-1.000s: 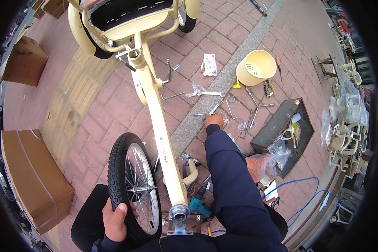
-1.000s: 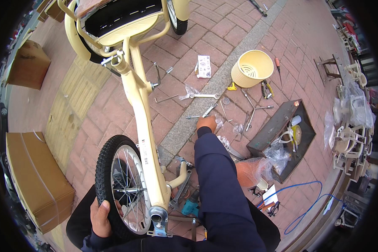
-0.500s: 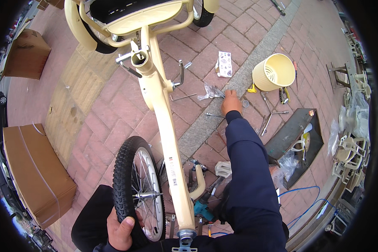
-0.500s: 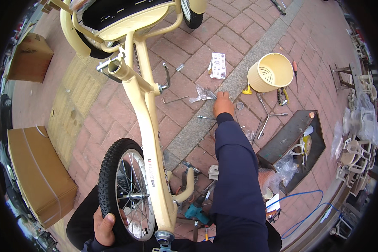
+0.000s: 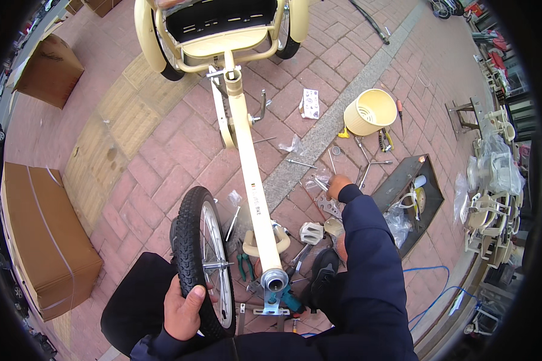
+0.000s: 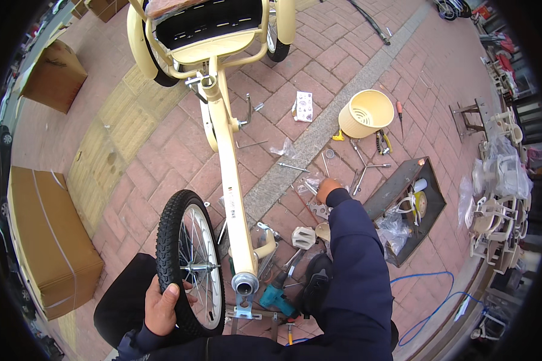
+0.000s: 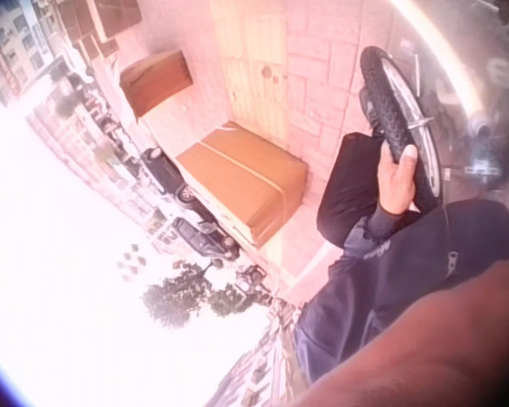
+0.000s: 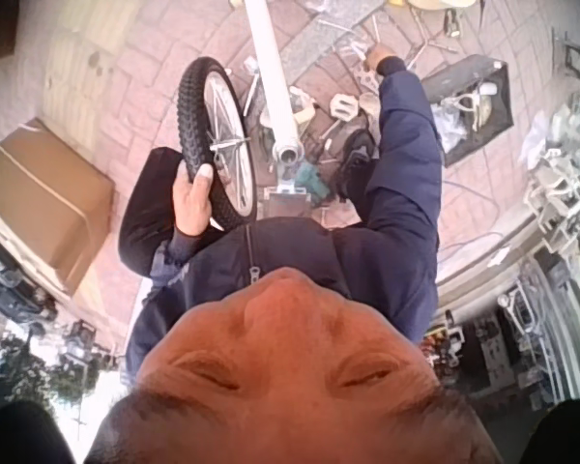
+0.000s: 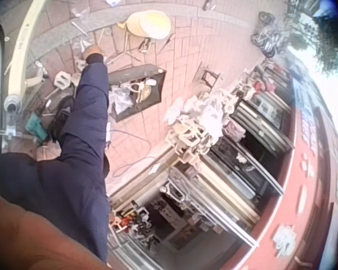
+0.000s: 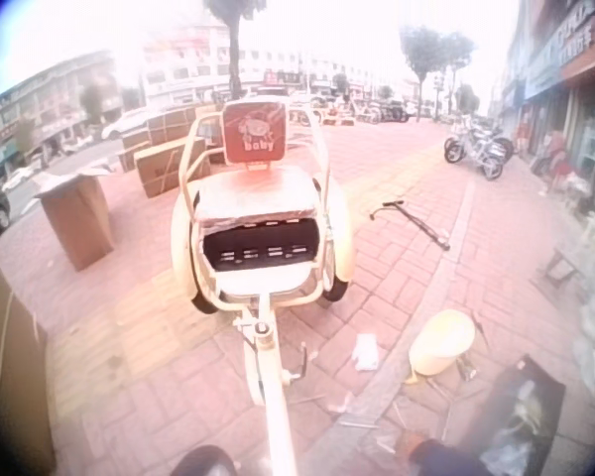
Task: The person assembles a tricycle on a sidewalk. They attach a front wheel to the frame, then install the handlebar and tighten it with a cordless drill.
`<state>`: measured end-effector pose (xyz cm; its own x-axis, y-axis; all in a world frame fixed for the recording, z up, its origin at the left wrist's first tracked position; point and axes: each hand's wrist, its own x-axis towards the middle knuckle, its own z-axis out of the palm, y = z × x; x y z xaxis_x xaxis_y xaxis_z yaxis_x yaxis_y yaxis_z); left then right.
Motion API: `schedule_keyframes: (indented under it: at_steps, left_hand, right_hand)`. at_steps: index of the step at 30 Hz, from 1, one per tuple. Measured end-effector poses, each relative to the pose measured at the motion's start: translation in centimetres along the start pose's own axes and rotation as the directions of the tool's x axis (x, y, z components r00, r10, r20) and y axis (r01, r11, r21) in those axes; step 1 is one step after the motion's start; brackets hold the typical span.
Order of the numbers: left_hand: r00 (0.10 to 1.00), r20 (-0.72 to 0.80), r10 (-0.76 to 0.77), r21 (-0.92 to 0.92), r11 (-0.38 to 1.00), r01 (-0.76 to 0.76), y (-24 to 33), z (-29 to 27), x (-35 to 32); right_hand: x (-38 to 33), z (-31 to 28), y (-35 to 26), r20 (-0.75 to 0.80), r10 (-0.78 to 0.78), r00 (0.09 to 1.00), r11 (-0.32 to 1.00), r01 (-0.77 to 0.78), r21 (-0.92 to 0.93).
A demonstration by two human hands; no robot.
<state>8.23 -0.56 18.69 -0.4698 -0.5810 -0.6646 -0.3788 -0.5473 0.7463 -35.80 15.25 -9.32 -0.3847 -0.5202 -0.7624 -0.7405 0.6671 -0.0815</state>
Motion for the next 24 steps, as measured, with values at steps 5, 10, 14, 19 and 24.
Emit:
schedule_keyframes:
  at_steps: [5, 10, 14, 19, 24]
  left_hand:
    - [0.985, 0.05, 0.162, 0.001, 0.987, -0.163, -4.0, -1.0, -2.1]
    - [0.949, 0.142, 0.282, -0.067, 0.959, -0.275, -7.0, -1.1, -0.9]
    - [0.932, 0.295, 0.211, -0.369, 0.925, -0.092, -8.9, -1.0, 0.1]
    - [0.851, 0.095, 0.516, -0.292, 0.832, -0.472, -11.5, -0.5, 0.1]
    - [0.863, -0.039, 0.504, 0.041, 0.863, -0.503, -11.7, -2.4, 0.4]
  right_hand:
    - [-13.9, -6.2, -1.3, -0.332, -0.031, 0.943, 0.956, 0.124, 0.266]
    - [-28.5, -11.3, -10.5, -0.371, -0.167, 0.914, 0.552, 0.398, 0.733]
    - [-33.3, -6.2, -21.6, -0.356, -0.356, 0.864, 0.255, 0.456, 0.853]
    - [-34.4, 1.4, -31.0, -0.552, -0.152, 0.82, 0.394, 0.563, 0.727]
    - [-34.9, 3.3, -33.4, -0.63, -0.157, 0.761, 0.653, 0.558, 0.511]
